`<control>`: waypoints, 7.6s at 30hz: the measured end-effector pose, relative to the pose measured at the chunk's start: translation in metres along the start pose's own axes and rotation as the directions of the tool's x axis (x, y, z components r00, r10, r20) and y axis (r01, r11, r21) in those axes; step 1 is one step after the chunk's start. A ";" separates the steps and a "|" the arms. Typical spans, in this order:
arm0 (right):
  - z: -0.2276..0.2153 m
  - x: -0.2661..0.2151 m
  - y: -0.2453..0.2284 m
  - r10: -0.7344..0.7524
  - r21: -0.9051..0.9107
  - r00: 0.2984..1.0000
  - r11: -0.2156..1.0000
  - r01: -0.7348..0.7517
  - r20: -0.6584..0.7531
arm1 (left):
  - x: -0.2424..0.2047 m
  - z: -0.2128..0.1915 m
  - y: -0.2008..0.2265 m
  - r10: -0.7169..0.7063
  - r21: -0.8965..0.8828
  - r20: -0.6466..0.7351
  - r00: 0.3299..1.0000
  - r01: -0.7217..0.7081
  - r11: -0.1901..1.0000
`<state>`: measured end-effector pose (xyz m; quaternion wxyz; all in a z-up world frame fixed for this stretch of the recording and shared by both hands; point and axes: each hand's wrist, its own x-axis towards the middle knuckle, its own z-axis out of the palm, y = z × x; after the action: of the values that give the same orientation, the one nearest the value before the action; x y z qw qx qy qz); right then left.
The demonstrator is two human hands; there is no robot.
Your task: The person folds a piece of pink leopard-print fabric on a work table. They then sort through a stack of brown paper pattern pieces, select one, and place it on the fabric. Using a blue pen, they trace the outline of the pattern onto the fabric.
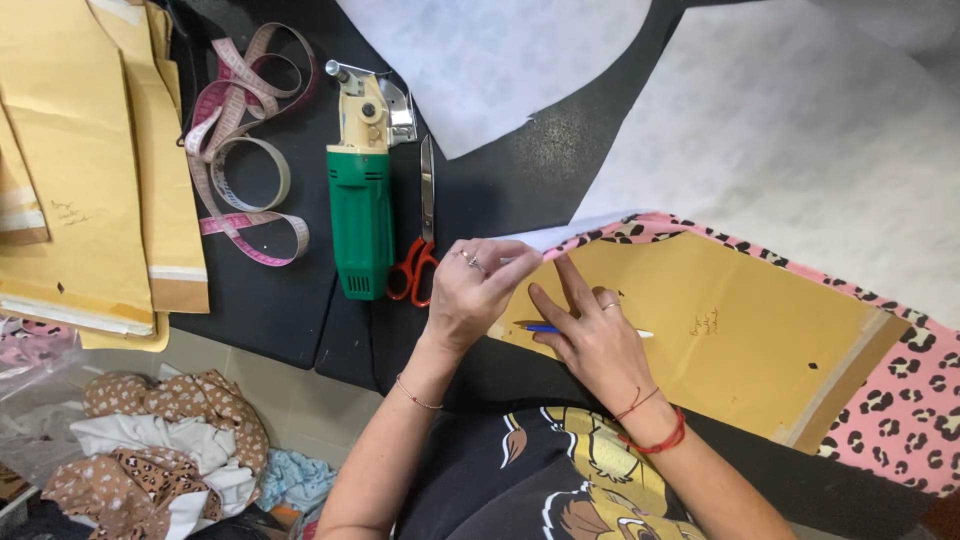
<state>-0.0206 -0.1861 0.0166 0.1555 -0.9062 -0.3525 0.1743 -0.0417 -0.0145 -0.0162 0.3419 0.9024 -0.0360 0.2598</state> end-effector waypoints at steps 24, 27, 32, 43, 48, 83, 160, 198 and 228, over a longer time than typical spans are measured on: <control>0.003 -0.003 0.002 0.042 -0.029 0.997 0.999 -0.041 0.068 | 0.011 -0.017 0.020 -0.013 -0.143 0.073 0.997 0.023 0.989; 0.002 -0.003 0.001 -0.019 -0.012 1.000 1.000 0.019 -0.015 | 0.037 -0.013 0.000 -0.203 -0.194 0.053 0.978 0.210 0.958; 0.006 -0.004 0.003 -0.059 -0.013 0.997 0.998 0.058 -0.057 | 0.057 -0.010 0.000 -0.686 -0.057 0.296 0.665 0.729 0.682; 0.018 -0.012 0.013 -0.053 -0.048 0.998 0.997 0.052 -0.018 | 0.001 -0.008 0.022 0.074 0.061 0.005 0.997 -0.074 0.995; 0.031 -0.015 0.020 -0.066 -0.052 0.997 0.997 0.064 -0.050 | -0.003 -0.002 0.021 0.068 -0.010 -0.029 0.997 -0.068 0.998; 0.005 -0.280 0.277 0.980 0.760 0.079 0.192 -0.621 -0.183 | 0.011 0.037 0.091 -0.643 0.214 0.422 0.639 0.619 0.755; 0.055 -0.307 0.330 0.951 0.673 0.103 0.280 -0.684 -0.291 | -0.014 0.020 0.071 -0.639 -0.067 0.280 0.717 0.678 0.732; -0.048 -0.230 0.185 0.868 0.824 0.243 0.491 -0.285 -0.433 | -0.036 0.122 0.169 0.047 0.149 0.685 0.727 -0.203 0.968; -0.001 -0.007 0.008 0.010 0.657 0.987 0.745 -0.115 0.162 | -0.055 0.060 0.144 -0.361 0.376 0.841 0.403 0.044 0.926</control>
<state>-0.0204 -0.1965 0.0155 0.4352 -0.7874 -0.2472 0.3599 -0.0977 -0.1690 0.0052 0.1604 0.9374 -0.0622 -0.3028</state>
